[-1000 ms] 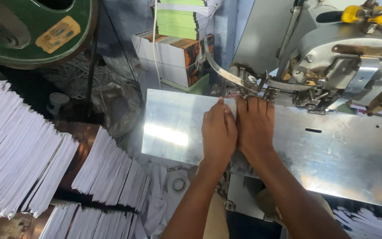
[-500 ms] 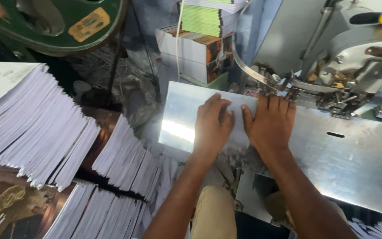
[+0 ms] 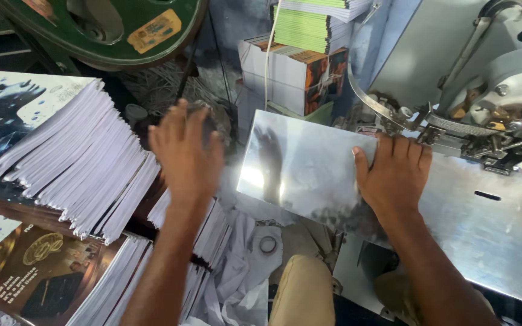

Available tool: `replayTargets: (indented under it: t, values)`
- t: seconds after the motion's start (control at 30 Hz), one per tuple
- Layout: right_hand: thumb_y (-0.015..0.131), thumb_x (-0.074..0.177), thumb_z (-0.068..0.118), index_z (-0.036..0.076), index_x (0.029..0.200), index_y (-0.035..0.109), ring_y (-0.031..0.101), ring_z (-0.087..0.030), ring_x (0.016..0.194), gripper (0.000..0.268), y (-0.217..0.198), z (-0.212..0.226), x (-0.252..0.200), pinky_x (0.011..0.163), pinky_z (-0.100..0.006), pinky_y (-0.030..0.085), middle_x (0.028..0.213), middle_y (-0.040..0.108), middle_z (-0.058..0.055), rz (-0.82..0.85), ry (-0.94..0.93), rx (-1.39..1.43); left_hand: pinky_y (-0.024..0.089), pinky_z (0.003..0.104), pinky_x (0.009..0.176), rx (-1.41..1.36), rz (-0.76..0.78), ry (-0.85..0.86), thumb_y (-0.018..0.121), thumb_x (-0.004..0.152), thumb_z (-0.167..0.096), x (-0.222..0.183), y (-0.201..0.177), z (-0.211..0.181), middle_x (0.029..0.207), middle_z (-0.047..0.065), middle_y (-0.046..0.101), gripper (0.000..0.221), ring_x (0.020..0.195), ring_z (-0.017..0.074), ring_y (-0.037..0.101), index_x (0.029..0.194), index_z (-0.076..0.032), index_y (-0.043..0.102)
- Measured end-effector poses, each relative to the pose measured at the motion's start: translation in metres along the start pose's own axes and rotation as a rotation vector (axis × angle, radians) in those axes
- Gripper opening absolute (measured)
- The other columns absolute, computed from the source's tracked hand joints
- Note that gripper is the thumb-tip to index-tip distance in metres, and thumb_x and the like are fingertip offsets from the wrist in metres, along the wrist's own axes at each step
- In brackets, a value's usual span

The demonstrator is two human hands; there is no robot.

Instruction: The person picks up a book cover and a stack of pages, aligns them, and feeds them into a binding machine. The person repeats this process for multiple books, stacking the finished items on the right.

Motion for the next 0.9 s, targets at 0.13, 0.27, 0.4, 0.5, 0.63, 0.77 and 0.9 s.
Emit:
replayTargets:
  t: [0.13,0.27,0.4,0.5,0.63,0.77,0.9]
  values:
    - [0.063,0.107,0.047,0.003,0.126,0.067,0.054,-0.035,0.121,0.048,0.002,-0.001,-0.002,0.118,-0.054,0.034,0.116,0.063,-0.016,-0.002,-0.012,0.002,0.014,0.069,0.120,0.083,-0.024,0.026,0.075,0.090,-0.014,0.004,-0.037,0.030,0.158,0.027,0.044,0.056,0.149,0.0433,0.034,0.143,-0.010,0.059]
    - [0.064,0.106,0.049,0.004,0.124,0.068,0.054,-0.035,0.120,0.049,0.005,-0.002,-0.002,0.117,-0.053,0.035,0.113,0.062,-0.016,0.024,-0.011,-0.041,0.004,0.068,0.127,0.342,-0.050,-0.051,0.061,0.097,0.007,0.015,-0.057,0.084,0.166,0.024,0.037,0.053,0.158,0.0402,0.028,0.146,-0.013,0.057]
    - [0.064,0.108,0.050,0.003,0.127,0.067,0.054,-0.033,0.117,0.051,0.003,-0.001,-0.004,0.119,-0.052,0.035,0.115,0.062,-0.016,0.000,-0.030,-0.030,-0.004,0.069,0.122,0.589,-0.063,-0.131,0.053,0.088,0.015,0.016,-0.075,0.149,0.171,0.022,0.027,0.064,0.163,0.0404,0.017,0.146,-0.013,0.055]
    - [0.064,0.108,0.050,0.003,0.127,0.067,0.054,-0.033,0.117,0.051,0.003,-0.001,-0.005,0.119,-0.051,0.035,0.115,0.062,-0.016,0.003,-0.030,-0.033,-0.003,0.070,0.119,0.843,-0.088,-0.181,0.059,0.073,0.007,0.016,-0.089,0.184,0.169,0.025,0.025,0.075,0.161,0.0425,0.014,0.144,-0.015,0.058]
    - [0.065,0.107,0.050,0.003,0.127,0.067,0.054,-0.034,0.117,0.051,0.003,-0.002,-0.006,0.117,-0.050,0.034,0.116,0.062,-0.016,0.009,-0.011,-0.023,0.012,0.075,0.114,0.690,-0.069,-0.245,0.062,0.078,0.000,-0.003,-0.107,0.199,0.165,0.034,0.027,0.063,0.159,0.0494,0.020,0.141,-0.004,0.058]
    - [0.065,0.107,0.050,0.003,0.128,0.067,0.055,-0.034,0.119,0.051,0.002,-0.001,-0.006,0.117,-0.049,0.034,0.117,0.062,-0.015,0.004,-0.027,-0.043,0.028,0.067,0.107,0.640,-0.077,-0.236,0.067,0.079,-0.008,-0.009,-0.122,0.189,0.163,0.038,0.030,0.056,0.153,0.0492,0.028,0.134,0.000,0.060]
    - [0.066,0.108,0.049,0.003,0.127,0.067,0.055,-0.033,0.119,0.050,0.003,-0.002,-0.007,0.119,-0.049,0.033,0.118,0.063,-0.015,-0.001,-0.032,-0.017,0.034,0.067,0.093,0.482,-0.098,-0.260,0.075,0.083,-0.020,-0.015,-0.126,0.185,0.149,0.036,0.047,0.053,0.138,0.0498,0.042,0.128,0.006,0.065]
Point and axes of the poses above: each hand's wrist, its own x-axis towards the middle knuckle, its own y-axis out of the palm, z = x × y, the point moved 8 cm from there along x, towards the middle knuckle
